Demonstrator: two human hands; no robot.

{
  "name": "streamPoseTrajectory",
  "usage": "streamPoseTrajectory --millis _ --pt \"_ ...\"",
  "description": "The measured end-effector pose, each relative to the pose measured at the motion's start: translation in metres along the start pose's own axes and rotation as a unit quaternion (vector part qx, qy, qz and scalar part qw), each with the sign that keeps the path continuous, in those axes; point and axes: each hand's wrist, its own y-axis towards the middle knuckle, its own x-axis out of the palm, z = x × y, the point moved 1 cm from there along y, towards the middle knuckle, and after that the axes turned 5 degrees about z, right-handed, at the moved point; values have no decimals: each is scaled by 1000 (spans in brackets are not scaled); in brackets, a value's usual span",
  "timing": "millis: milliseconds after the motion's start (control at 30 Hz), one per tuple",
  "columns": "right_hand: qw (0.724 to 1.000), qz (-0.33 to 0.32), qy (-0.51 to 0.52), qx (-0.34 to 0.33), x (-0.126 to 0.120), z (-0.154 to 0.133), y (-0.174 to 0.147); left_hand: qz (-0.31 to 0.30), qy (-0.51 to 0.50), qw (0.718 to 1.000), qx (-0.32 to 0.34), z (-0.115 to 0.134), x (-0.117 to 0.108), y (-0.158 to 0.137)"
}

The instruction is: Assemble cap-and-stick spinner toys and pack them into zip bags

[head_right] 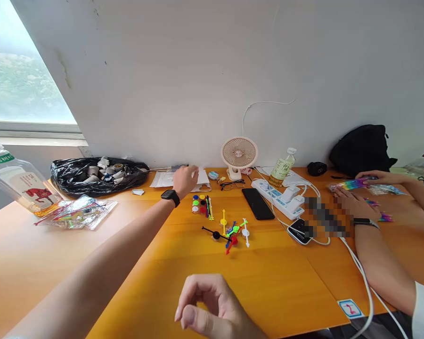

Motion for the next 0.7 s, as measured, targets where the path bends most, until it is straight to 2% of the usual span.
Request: streamPoseTrajectory --millis 133,167,200,267,333,367,400,467,500,600,700 --pt "990 78 -104 -54 -17 -22 13 72 -86 993 -20 -4 -54 2" --pt "983 113 -129 -69 -21 -27 19 89 -193 976 -42 -5 -70 -3" --pt "973 149 -151 -88 -24 -33 26 91 -303 946 -72 -5 -87 -11" --pt "950 214 -181 -135 -31 -47 46 36 -443 892 -88 -4 -119 -34" --pt "930 264 -196 -162 -36 -58 70 -6 -493 865 -92 -3 -147 -62" --pt "936 256 -190 -147 -38 -62 83 -15 -500 861 -96 -3 -158 -75" --pt "953 219 -172 -118 -38 -63 96 -12 -507 856 -106 -4 -166 -88" --pt "978 142 -127 -79 -35 -61 119 -14 -523 841 -135 -8 -175 -110" --pt "981 132 -123 -77 -33 -57 128 -21 -537 830 -152 -11 -176 -118" --pt "974 158 -148 -68 -28 -40 144 -58 -590 783 -190 -22 -170 -135" --pt "988 128 -81 -22 -28 -25 147 -75 -613 755 -221 -37 -160 -146"
